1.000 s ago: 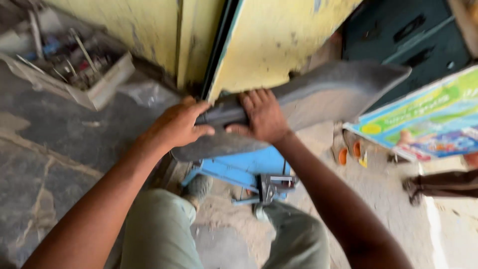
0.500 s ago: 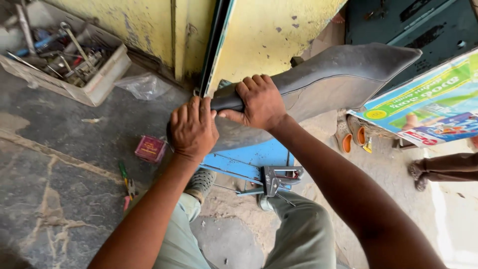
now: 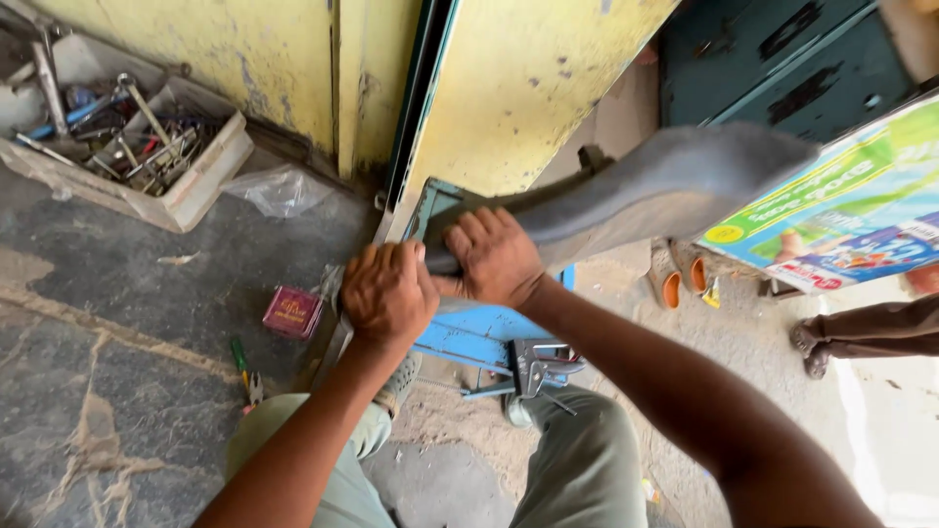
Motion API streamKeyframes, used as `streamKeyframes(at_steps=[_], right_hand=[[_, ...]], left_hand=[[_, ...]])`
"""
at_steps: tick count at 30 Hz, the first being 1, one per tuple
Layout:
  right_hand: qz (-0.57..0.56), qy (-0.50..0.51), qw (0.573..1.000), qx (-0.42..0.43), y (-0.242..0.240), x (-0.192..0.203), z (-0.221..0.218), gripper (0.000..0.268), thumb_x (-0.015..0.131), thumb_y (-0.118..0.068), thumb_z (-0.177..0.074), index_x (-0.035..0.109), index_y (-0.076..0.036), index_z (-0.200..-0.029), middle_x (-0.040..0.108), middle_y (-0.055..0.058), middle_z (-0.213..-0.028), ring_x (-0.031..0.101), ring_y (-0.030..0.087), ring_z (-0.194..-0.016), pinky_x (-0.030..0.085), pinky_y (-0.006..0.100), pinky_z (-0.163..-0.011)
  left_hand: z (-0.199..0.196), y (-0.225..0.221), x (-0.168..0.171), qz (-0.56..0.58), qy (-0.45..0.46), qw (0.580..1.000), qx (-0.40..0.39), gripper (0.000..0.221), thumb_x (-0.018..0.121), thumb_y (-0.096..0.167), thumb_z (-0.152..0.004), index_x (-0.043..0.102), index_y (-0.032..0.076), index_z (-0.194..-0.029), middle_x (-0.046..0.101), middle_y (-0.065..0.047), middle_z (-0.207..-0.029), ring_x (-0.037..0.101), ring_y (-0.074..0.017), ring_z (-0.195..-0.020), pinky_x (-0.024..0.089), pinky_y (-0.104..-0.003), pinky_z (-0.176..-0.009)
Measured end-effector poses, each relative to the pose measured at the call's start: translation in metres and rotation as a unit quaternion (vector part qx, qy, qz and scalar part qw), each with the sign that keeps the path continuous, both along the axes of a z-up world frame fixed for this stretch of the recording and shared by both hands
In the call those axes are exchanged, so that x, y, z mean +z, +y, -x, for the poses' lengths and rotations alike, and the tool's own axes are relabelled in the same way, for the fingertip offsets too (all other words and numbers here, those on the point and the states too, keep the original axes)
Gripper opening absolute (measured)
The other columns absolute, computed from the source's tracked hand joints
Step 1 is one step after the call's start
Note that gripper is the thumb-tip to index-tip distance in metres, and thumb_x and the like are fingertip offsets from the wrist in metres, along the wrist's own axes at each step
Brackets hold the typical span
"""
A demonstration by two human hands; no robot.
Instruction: The recorder is repairing or reupholstering a motorcycle seat using a staple gun and other tools.
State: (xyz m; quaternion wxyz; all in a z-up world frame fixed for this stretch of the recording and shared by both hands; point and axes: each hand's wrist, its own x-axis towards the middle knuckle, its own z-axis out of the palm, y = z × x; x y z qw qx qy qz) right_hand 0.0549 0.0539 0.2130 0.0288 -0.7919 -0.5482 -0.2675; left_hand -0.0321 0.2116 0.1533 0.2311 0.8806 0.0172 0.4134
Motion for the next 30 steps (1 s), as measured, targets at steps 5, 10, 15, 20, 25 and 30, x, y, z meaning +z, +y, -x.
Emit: streamKeyframes(at_steps=[5, 10, 15, 20, 25, 30], right_hand=[[-0.012, 0.011, 1.0, -0.015, -0.013, -0.003, 0.025, 0.06, 0.067, -0.066, -0.088, 0.061, -0.007, -0.089, 0.056, 0.011, -0.086, 0.057, 0.03, -0.08, 0.045, 0.042, -0.073], [-0.05, 0.016, 0.999, -0.008, -0.032, -0.007, 0.039, 0.061, 0.068, -0.068, -0.085, 0.062, -0.008, -0.091, 0.056, 0.01, -0.089, 0.058, 0.029, -0.084, 0.045, 0.041, -0.075], [-0.069, 0.007, 0.998, 0.011, -0.029, -0.003, 0.043, 0.065, 0.072, -0.07, -0.081, 0.061, -0.007, -0.089, 0.058, 0.011, -0.09, 0.058, 0.029, -0.083, 0.045, 0.041, -0.076], [-0.1, 0.063, 0.993, 0.0, -0.033, 0.015, 0.059, 0.06, 0.074, -0.061, -0.083, 0.062, -0.005, -0.1, 0.062, 0.014, -0.102, 0.06, 0.032, -0.095, 0.046, 0.043, -0.085], [-0.393, 0.109, 0.903, -0.134, -0.102, -0.029, 0.036, 0.047, 0.077, -0.035, -0.096, 0.062, -0.006, -0.13, 0.064, 0.015, -0.128, 0.063, 0.032, -0.119, 0.051, 0.044, -0.103], [-0.64, 0.5, 0.472, -0.341, -0.181, -0.053, -0.012, 0.084, 0.069, -0.061, -0.082, 0.046, -0.009, -0.144, 0.058, 0.012, -0.128, 0.062, 0.03, -0.109, 0.056, 0.047, -0.084]], left_hand=[[0.032, 0.018, 0.031, 0.017, 0.057, 0.992, -0.108, 0.019, 0.065, 0.026, -0.095, 0.069, 0.008, -0.093, 0.068, -0.009, -0.089, 0.063, -0.03, -0.085, 0.046, -0.045, -0.076], [0.043, 0.044, 0.019, -0.012, 0.023, 0.959, -0.282, 0.039, 0.08, 0.03, -0.071, 0.072, 0.004, -0.099, 0.063, -0.015, -0.115, 0.061, -0.0365, -0.107, 0.046, -0.048, -0.09], [0.039, 0.052, -0.016, 0.166, 0.183, 0.889, -0.385, 0.042, 0.084, 0.015, -0.074, 0.072, 0.002, -0.112, 0.06, -0.016, -0.139, 0.061, -0.0328, -0.124, 0.047, -0.04, -0.102], [0.04, 0.058, -0.023, 0.219, 0.238, 0.873, -0.366, 0.041, 0.082, 0.014, -0.074, 0.075, 0.003, -0.113, 0.062, -0.009, -0.139, 0.064, -0.0253, -0.122, 0.048, -0.037, -0.102], [0.033, 0.063, -0.014, 0.273, 0.288, 0.86, -0.321, 0.041, 0.082, 0.014, -0.073, 0.077, 0.006, -0.112, 0.063, -0.001, -0.139, 0.066, -0.02, -0.119, 0.05, -0.035, -0.099], [0.051, 0.051, -0.04, 0.304, 0.314, 0.828, -0.352, 0.037, 0.079, 0.01, -0.077, 0.077, 0.011, -0.114, 0.053, 0.0, -0.147, 0.062, -0.0211, -0.125, 0.054, -0.036, -0.099]])
